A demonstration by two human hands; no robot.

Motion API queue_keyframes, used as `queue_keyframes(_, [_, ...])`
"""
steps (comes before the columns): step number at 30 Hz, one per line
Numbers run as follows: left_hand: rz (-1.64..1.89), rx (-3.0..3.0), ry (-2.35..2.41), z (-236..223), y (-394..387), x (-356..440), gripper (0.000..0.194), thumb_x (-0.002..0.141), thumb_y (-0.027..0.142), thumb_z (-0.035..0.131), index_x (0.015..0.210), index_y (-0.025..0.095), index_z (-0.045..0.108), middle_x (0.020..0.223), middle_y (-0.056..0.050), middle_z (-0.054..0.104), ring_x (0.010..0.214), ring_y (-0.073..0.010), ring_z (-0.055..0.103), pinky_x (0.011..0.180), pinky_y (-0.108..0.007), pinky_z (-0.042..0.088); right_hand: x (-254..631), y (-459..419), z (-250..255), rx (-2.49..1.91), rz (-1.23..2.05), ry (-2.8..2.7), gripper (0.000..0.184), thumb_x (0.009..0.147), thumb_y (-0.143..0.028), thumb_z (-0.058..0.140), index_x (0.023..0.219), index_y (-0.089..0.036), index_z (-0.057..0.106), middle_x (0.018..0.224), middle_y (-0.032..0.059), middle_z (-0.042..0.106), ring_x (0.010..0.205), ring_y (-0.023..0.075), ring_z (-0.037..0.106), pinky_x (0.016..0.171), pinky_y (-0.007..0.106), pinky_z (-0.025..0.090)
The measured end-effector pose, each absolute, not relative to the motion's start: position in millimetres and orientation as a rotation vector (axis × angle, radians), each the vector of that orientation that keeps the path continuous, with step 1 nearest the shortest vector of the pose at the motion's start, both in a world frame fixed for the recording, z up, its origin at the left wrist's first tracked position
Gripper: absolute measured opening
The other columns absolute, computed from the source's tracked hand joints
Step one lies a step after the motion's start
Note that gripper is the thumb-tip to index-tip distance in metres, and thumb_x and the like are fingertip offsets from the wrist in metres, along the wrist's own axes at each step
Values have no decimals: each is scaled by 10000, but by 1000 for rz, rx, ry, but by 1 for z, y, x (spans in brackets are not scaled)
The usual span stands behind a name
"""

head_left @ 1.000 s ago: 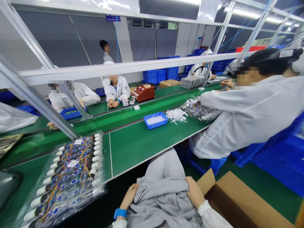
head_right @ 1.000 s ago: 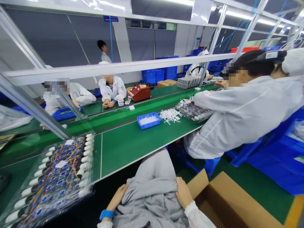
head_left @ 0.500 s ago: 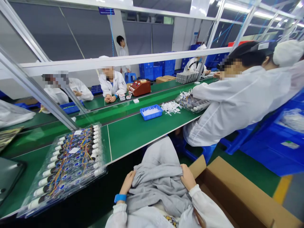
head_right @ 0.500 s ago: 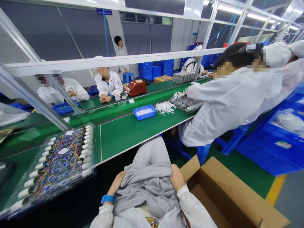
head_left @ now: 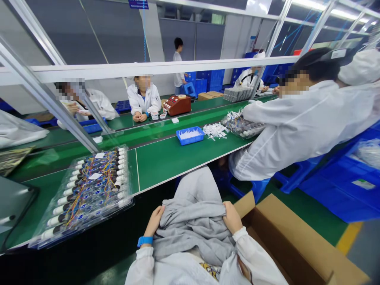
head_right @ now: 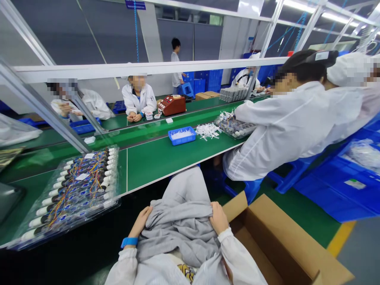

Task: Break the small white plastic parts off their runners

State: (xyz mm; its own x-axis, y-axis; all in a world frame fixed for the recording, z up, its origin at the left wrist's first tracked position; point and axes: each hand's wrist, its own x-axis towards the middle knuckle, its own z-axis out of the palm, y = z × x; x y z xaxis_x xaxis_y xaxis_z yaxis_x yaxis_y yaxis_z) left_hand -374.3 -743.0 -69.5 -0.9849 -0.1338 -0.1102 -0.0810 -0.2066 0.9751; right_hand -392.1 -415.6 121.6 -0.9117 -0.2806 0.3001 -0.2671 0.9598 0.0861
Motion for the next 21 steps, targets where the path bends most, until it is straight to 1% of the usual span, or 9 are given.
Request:
queue_keyframes(4, [-2273, 383, -1827, -74, -752, -374, 477, 788, 647, 436, 626, 199, 417, 630, 25, 460, 642, -148, 488, 630, -256, 421, -394, -394, 125, 422, -131, -2773, 309, 677, -110, 411, 954, -210, 502, 966, 101, 596, 948, 266, 578, 737, 344, 491])
queue_keyframes(6, [-2262, 474, -1820, -78, -756, -375, 494, 774, 668, 420, 624, 197, 432, 637, 8, 491, 657, -163, 516, 640, -273, 441, -398, -381, 119, 424, -86, -2823, 358, 672, -133, 415, 1001, -237, 511, 1004, 113, 618, 979, 285, 607, 772, 385, 510])
queue_keyframes(9, [-2395, 720, -1769, -90, -768, -370, 537, 717, 715, 408, 646, 190, 493, 668, -47, 573, 674, -217, 584, 598, -320, 474, -410, -369, 114, 467, 39, -3096, 428, 650, -167, 451, 1047, -294, 548, 1077, 141, 644, 1021, 297, 637, 829, 402, 529])
queue_keyframes(11, [-2452, 922, -1627, -102, -781, -357, 559, 675, 717, 439, 754, 177, 557, 829, -120, 651, 770, -280, 637, 611, -367, 507, -425, -373, 123, 444, 42, -3315, 458, 612, -226, 559, 1063, -299, 594, 1123, 179, 640, 1077, 337, 613, 886, 418, 520])
queue_keyframes(13, [-2431, 1110, -1324, -112, -797, -339, 580, 653, 678, 503, 941, 180, 574, 1086, -172, 647, 964, -342, 635, 723, -423, 534, -446, -393, 144, 490, 49, -3490, 475, 601, -308, 652, 1076, -312, 626, 1169, 193, 625, 1115, 360, 582, 931, 432, 499])
queue_keyframes(15, [-2434, 1150, -849, -120, -812, -320, 567, 664, 642, 526, 1047, 224, 557, 1213, -137, 618, 1128, -350, 575, 856, -454, 521, -471, -428, 169, 696, 152, -3552, 470, 655, -372, 657, 1123, -358, 612, 1218, 149, 611, 1149, 335, 564, 960, 423, 486])
queue_keyframes(16, [-2397, 1149, -649, -122, -820, -313, 540, 670, 637, 516, 1043, 250, 564, 1217, -104, 624, 1168, -343, 551, 900, -465, 509, -483, -450, 181, 825, 220, -3516, 460, 698, -376, 630, 1157, -382, 588, 1245, 117, 600, 1168, 316, 555, 975, 414, 478])
queue_keyframes(18, [-2287, 1208, -407, -122, -833, -304, 480, 707, 640, 488, 1018, 287, 581, 1175, -56, 650, 1185, -325, 542, 950, -486, 489, -506, -497, 198, 1011, 243, -3429, 422, 737, -366, 601, 1158, -384, 576, 1228, 94, 613, 1139, 301, 582, 949, 396, 502])
queue_keyframes(21, [-2116, 1334, -305, -114, -852, -307, 442, 729, 643, 474, 958, 285, 595, 1043, -35, 690, 1128, -315, 578, 1019, -517, 437, -529, -559, 199, 1307, 190, -3333, 382, 716, -290, 602, 1097, -305, 584, 1106, 76, 667, 1045, 270, 638, 921, 351, 518])
